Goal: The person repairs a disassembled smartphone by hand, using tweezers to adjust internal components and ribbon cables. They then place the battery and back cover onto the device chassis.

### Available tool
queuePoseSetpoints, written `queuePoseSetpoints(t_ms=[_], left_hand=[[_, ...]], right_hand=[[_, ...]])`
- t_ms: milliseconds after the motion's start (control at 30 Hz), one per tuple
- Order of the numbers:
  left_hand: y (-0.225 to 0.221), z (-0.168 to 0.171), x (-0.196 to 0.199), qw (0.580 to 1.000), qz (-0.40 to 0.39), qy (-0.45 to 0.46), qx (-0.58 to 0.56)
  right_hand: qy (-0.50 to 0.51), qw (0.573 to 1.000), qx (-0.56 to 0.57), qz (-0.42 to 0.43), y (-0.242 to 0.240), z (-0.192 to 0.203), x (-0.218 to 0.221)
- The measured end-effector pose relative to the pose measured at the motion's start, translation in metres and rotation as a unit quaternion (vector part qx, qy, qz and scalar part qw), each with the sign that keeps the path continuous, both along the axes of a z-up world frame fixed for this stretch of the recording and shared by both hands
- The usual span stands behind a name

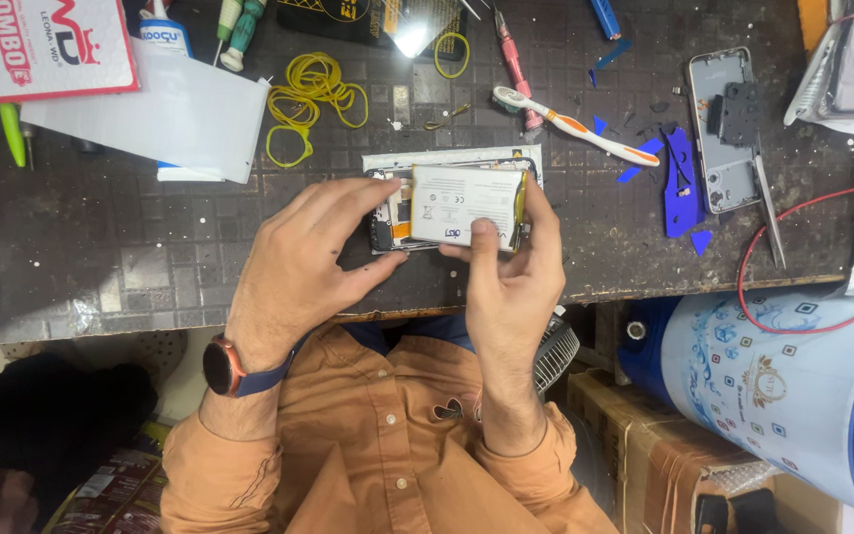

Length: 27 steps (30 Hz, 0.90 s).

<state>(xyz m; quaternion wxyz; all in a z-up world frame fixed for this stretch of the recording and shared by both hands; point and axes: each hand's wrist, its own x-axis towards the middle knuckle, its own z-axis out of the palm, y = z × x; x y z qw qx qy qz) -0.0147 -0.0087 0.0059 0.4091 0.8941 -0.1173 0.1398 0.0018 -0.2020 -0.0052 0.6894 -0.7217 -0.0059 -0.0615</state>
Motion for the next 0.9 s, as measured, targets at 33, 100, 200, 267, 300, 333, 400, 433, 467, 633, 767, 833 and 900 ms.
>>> queuePoseSetpoints(t_ms=[33,100,200,267,300,333,400,433,467,633,767,833,900], left_hand=[[0.000,-0.001,0.000,1.000,0.003,-0.001,-0.004],[-0.001,-0.002,0.000,1.000,0.009,-0.003,-0.011],[-0.001,-0.002,-0.002,0.999,0.015,0.023,-0.031],[-0.001,-0.001,-0.003,0.998,0.012,0.035,-0.057],[-0.001,-0.001,-0.003,0.997,0.010,0.041,-0.070],[-0.001,-0.001,-0.003,0.997,0.009,0.039,-0.070],[-0.001,-0.001,-0.002,0.997,0.006,0.033,-0.070],[0.000,-0.001,-0.002,0.997,0.008,0.030,-0.065],[0.000,-0.001,-0.002,0.998,0.010,0.027,-0.061],[0.000,0.001,-0.002,0.999,0.002,0.025,-0.026],[-0.001,-0.002,-0.001,1.000,0.002,0.015,-0.027],[-0.001,-0.003,-0.001,1.000,0.001,0.017,-0.022],[0.000,-0.004,-0.001,1.000,-0.003,0.024,-0.016]], right_hand=[[-0.006,1.000,-0.010,0.001,0.002,0.002,0.000],[-0.008,1.000,-0.028,0.003,0.006,0.006,0.000],[0.002,0.999,-0.044,0.006,0.010,0.008,0.002],[0.009,0.999,-0.037,0.008,0.012,0.008,0.004],[0.011,0.999,-0.039,0.008,0.013,0.008,0.004],[0.013,0.999,-0.042,0.008,0.012,0.008,0.005],[0.017,0.997,-0.078,0.005,0.011,0.008,0.005],[0.019,0.994,-0.111,0.002,0.010,0.008,0.005],[0.022,0.989,-0.145,-0.001,0.008,0.009,0.005],[-0.036,0.932,-0.361,-0.020,0.000,0.008,0.009],[-0.101,0.900,-0.423,-0.018,-0.002,0.002,0.009],[-0.086,0.901,-0.424,-0.018,-0.003,0.001,0.009],[-0.081,0.898,-0.431,-0.019,-0.003,-0.001,0.009]])
